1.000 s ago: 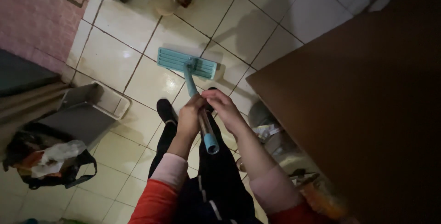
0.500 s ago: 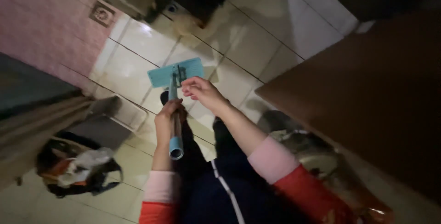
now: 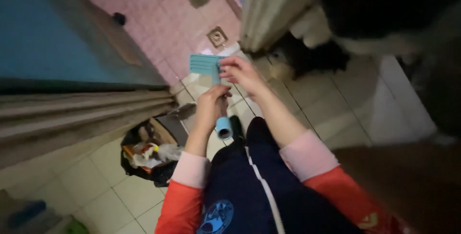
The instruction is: Petting a kitten, washing hands in a bathroom area, and then mopping the floor with water.
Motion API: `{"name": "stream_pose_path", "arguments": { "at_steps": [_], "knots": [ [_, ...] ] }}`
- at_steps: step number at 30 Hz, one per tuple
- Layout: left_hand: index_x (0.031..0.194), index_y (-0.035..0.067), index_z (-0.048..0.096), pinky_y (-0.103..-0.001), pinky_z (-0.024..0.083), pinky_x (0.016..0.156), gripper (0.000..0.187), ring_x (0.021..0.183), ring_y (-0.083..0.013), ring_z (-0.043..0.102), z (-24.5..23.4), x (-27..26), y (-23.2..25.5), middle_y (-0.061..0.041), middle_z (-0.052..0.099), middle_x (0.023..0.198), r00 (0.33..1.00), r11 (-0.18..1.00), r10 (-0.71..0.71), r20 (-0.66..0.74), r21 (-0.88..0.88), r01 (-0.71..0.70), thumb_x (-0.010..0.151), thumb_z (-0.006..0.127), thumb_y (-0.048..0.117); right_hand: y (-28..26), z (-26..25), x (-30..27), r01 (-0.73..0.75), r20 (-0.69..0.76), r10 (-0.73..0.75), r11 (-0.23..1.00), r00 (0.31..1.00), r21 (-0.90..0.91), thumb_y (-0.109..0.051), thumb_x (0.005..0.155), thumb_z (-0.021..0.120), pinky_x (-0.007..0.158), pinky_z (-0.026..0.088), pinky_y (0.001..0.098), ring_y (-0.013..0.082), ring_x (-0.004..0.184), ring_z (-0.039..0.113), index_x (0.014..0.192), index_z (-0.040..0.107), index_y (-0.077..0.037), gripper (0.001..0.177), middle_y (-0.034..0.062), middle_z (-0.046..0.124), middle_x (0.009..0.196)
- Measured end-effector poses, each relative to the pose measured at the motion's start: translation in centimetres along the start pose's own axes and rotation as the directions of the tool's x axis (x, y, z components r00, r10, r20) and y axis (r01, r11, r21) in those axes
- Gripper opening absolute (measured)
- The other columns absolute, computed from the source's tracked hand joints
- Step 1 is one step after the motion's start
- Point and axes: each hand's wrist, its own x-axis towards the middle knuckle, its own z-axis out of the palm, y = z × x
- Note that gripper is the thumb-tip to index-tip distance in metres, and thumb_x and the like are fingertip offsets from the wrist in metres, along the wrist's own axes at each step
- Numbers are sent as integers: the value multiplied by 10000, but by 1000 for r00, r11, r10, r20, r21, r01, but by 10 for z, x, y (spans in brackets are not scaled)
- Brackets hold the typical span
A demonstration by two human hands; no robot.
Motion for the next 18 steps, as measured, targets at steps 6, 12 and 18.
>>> {"name": "stream_pose_path", "arguments": {
  "at_steps": [6,12,18],
  "knots": [
    [911,17,695,-379,575,778,156,877,-328,730,-57,89,-36,-148,733,990,989,996,87,-116,9,-87,771,646,-31,-63,28,88,-74,43,74,997,996,0,-170,1005,568,859,566,299,163,1028,702,1267,636,-90,282,68,693,1178],
    [1034,9,714,-374,582,822,257,902,-317,736,-102,189,-90,-176,728,1008,964,996,58,-258,-47,-73,843,549,-44,-109,32,228,-74,66,72,997,995,30,-143,1016,567,832,556,303,179,1008,697,1273,636,-64,278,84,687,1162],
    [963,27,723,-367,575,762,248,821,-298,731,-162,290,-101,-157,717,889,950,994,-78,-304,-95,51,832,541,-81,-191,76,359,-96,109,99,995,989,-37,-129,1004,541,827,572,299,187,1011,706,1268,621,-70,282,86,704,1161]
  ]
}}
